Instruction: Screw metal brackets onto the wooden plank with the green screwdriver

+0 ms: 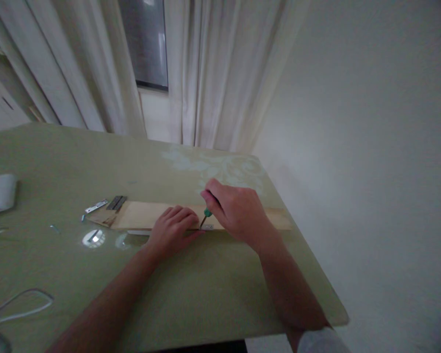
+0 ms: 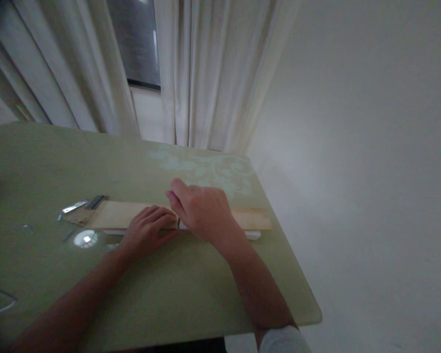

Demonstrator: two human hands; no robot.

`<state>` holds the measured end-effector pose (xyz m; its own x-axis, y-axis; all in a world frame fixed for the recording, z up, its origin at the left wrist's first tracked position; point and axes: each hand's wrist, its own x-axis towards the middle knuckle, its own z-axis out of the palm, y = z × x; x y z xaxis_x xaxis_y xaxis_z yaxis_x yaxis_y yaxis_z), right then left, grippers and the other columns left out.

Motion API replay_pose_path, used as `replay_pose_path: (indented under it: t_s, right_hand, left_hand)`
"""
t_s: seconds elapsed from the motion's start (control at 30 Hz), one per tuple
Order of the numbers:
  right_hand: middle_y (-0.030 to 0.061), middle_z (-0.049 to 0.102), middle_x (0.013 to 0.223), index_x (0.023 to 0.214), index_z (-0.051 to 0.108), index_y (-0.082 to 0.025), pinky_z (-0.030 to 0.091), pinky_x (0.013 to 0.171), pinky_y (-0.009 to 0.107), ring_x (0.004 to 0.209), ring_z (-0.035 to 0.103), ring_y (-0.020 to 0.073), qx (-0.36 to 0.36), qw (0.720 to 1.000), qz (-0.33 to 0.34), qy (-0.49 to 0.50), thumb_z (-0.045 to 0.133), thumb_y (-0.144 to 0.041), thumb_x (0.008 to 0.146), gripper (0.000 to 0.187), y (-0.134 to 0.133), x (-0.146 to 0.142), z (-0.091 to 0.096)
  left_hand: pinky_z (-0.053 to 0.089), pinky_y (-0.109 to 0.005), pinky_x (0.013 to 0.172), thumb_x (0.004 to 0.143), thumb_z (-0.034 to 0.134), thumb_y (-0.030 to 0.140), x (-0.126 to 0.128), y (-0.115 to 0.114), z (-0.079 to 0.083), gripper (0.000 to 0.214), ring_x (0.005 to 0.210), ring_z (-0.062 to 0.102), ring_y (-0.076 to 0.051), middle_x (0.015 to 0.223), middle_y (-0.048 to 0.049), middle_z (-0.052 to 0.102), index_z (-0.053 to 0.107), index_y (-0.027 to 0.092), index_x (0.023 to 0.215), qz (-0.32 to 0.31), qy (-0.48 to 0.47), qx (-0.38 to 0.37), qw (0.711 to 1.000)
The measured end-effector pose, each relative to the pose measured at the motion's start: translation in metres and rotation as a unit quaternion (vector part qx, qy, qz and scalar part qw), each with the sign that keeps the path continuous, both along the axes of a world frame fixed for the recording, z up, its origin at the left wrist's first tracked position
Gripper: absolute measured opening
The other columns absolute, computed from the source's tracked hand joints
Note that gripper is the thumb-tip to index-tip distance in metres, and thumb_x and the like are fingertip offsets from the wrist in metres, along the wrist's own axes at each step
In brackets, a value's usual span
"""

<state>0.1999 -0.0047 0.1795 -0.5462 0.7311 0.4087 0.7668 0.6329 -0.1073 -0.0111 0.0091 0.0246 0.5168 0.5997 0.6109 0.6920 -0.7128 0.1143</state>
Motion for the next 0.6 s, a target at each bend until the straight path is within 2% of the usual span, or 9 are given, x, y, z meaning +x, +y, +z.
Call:
replay_pose_path:
  t_s: [0.07, 0.13, 0.2, 0.27, 0.3, 0.33, 0.47, 0.53, 0.6]
  right_hand:
    - [0.0076, 0.075, 0.109, 0.117, 0.058, -0.020, 0.042, 0.082, 0.030, 0.099, 0.067, 0.0204, -0.016, 0.997, 0.069, -0.003, 0.038, -0.028, 0.110, 0.023, -0.001, -0.002, 0.007]
    - [0.0089, 0.074, 0.117, 0.125, 0.057, -0.019, 0.043, 0.086, 0.030, 0.107, 0.066, 0.0211, -0.027, 0.996, 0.080, -0.023, 0.039, -0.028, 0.108, 0.026, 0.001, -0.004, 0.016]
    - [0.0086, 0.076, 0.101, 0.117, 0.063, -0.020, 0.043, 0.077, 0.032, 0.094, 0.069, 0.0239, -0.031, 0.996, -0.003, -0.082, 0.040, -0.042, 0.109, 0.034, 0.007, -0.008, 0.026]
    - [0.0106, 0.075, 0.087, 0.100, 0.069, -0.020, 0.040, 0.071, 0.033, 0.084, 0.069, 0.0269, -0.024, 0.984, -0.094, -0.149, 0.036, -0.061, 0.108, 0.053, 0.017, -0.013, 0.034]
    - [0.0116, 0.075, 0.087, 0.096, 0.070, -0.020, 0.040, 0.071, 0.034, 0.084, 0.069, 0.0273, -0.024, 0.979, -0.102, -0.173, 0.034, -0.063, 0.107, 0.058, 0.022, -0.014, 0.038]
    - [0.0119, 0.076, 0.091, 0.097, 0.070, -0.020, 0.040, 0.073, 0.034, 0.085, 0.068, 0.0267, -0.032, 0.979, -0.077, -0.187, 0.033, -0.060, 0.109, 0.056, 0.027, -0.016, 0.043]
    - [0.0107, 0.074, 0.117, 0.119, 0.064, -0.019, 0.044, 0.089, 0.031, 0.105, 0.064, 0.0209, -0.121, 0.960, 0.153, -0.199, 0.039, -0.031, 0.109, 0.030, 0.039, -0.016, 0.059]
    - [0.0120, 0.073, 0.123, 0.125, 0.061, -0.018, 0.045, 0.091, 0.031, 0.107, 0.064, 0.0211, -0.154, 0.953, 0.161, -0.208, 0.043, -0.028, 0.106, 0.029, 0.038, -0.017, 0.066]
    - [0.0133, 0.075, 0.117, 0.123, 0.063, -0.019, 0.045, 0.083, 0.033, 0.099, 0.066, 0.0238, -0.165, 0.958, 0.067, -0.223, 0.044, -0.038, 0.106, 0.033, 0.035, -0.021, 0.069]
  left_hand:
    - [0.047, -0.040, 0.084, 0.099, 0.067, 0.046, 0.001, 0.001, 0.000, 0.024, 0.094, 0.062, -0.025, 0.102, -0.0065, 0.074, 0.069, 0.023, 0.098, 0.002, 0.000, -0.004, 1.000]
    - [0.047, -0.040, 0.084, 0.098, 0.068, 0.046, 0.001, 0.001, 0.000, 0.023, 0.094, 0.062, -0.025, 0.101, -0.0064, 0.074, 0.069, 0.023, 0.098, 0.003, 0.001, -0.003, 1.000]
    - [0.046, -0.040, 0.084, 0.098, 0.069, 0.046, 0.002, 0.002, 0.000, 0.024, 0.095, 0.062, -0.025, 0.101, -0.0064, 0.073, 0.068, 0.022, 0.097, 0.003, 0.002, -0.003, 1.000]
    - [0.046, -0.040, 0.083, 0.097, 0.070, 0.046, 0.002, 0.004, -0.001, 0.024, 0.094, 0.061, -0.026, 0.100, -0.0063, 0.072, 0.067, 0.022, 0.096, 0.002, 0.004, -0.001, 1.000]
    - [0.046, -0.040, 0.083, 0.097, 0.070, 0.046, 0.002, 0.004, -0.001, 0.025, 0.094, 0.061, -0.026, 0.100, -0.0063, 0.072, 0.067, 0.022, 0.096, 0.002, 0.004, 0.001, 1.000]
    - [0.046, -0.040, 0.083, 0.097, 0.070, 0.046, 0.003, 0.004, -0.001, 0.025, 0.094, 0.061, -0.026, 0.099, -0.0063, 0.072, 0.067, 0.021, 0.095, 0.002, 0.003, 0.002, 1.000]
    - [0.045, -0.039, 0.084, 0.097, 0.070, 0.047, 0.003, 0.005, -0.002, 0.025, 0.095, 0.061, -0.026, 0.098, -0.0063, 0.071, 0.067, 0.022, 0.095, 0.005, -0.005, 0.004, 1.000]
    - [0.045, -0.040, 0.084, 0.097, 0.071, 0.046, 0.003, 0.006, -0.003, 0.024, 0.095, 0.060, -0.026, 0.098, -0.0063, 0.071, 0.067, 0.022, 0.095, 0.006, -0.005, 0.003, 1.000]
    - [0.046, -0.040, 0.083, 0.096, 0.071, 0.045, 0.003, 0.007, -0.005, 0.023, 0.095, 0.060, -0.026, 0.099, -0.0063, 0.071, 0.067, 0.022, 0.095, 0.005, -0.002, 0.004, 1.000]
